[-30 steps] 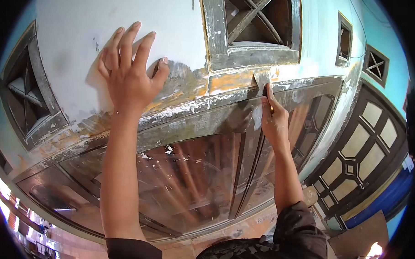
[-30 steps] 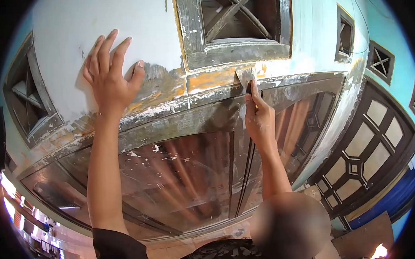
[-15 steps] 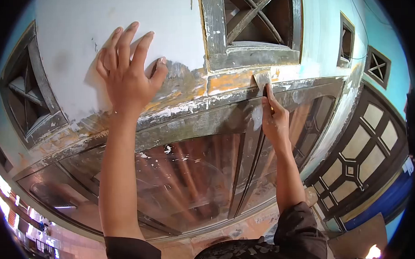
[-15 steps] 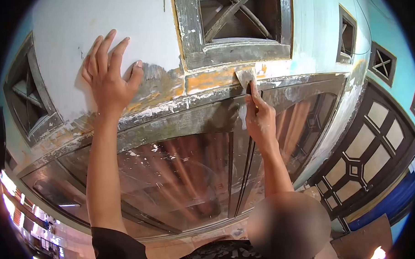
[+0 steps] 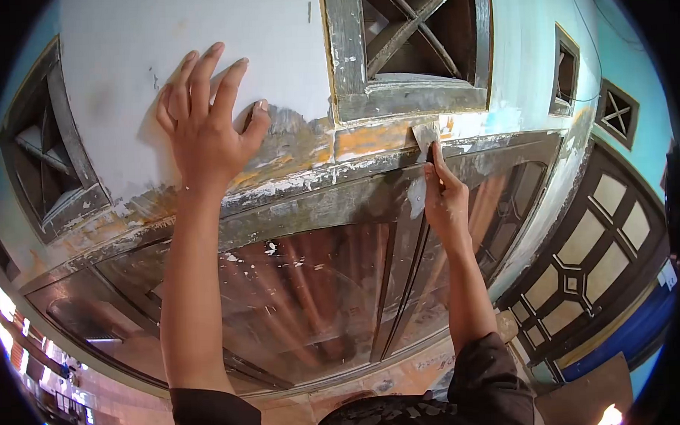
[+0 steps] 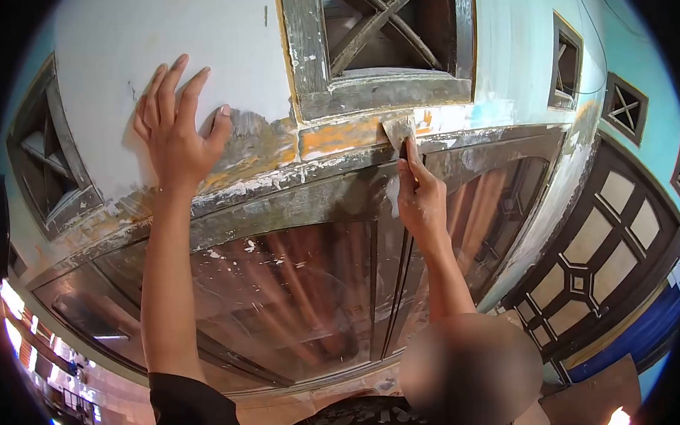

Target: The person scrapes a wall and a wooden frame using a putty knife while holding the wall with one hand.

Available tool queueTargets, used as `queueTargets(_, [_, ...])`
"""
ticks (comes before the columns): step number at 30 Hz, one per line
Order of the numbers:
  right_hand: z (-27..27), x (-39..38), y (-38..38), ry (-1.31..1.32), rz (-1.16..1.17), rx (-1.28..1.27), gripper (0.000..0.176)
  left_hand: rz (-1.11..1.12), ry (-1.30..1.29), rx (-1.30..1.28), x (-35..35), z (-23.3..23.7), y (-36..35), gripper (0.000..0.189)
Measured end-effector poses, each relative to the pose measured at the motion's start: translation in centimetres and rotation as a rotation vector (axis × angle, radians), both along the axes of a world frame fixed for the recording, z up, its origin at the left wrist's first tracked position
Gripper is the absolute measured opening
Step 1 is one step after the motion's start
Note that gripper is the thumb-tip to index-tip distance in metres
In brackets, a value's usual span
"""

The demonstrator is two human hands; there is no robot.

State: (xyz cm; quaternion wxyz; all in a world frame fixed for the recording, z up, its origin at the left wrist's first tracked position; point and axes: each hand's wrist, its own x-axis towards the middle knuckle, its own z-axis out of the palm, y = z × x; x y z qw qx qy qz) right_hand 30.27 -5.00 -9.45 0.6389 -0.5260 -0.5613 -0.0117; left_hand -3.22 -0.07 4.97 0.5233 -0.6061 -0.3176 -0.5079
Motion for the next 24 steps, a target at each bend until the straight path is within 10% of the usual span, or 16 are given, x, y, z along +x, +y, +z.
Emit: queueTargets(24, [-0.5, 0.2, 0.1, -0.020, 0.024, 0.085, 0.046, 0.012, 0.021, 0.007, -0.2, 0.0, 0.0, 0.049])
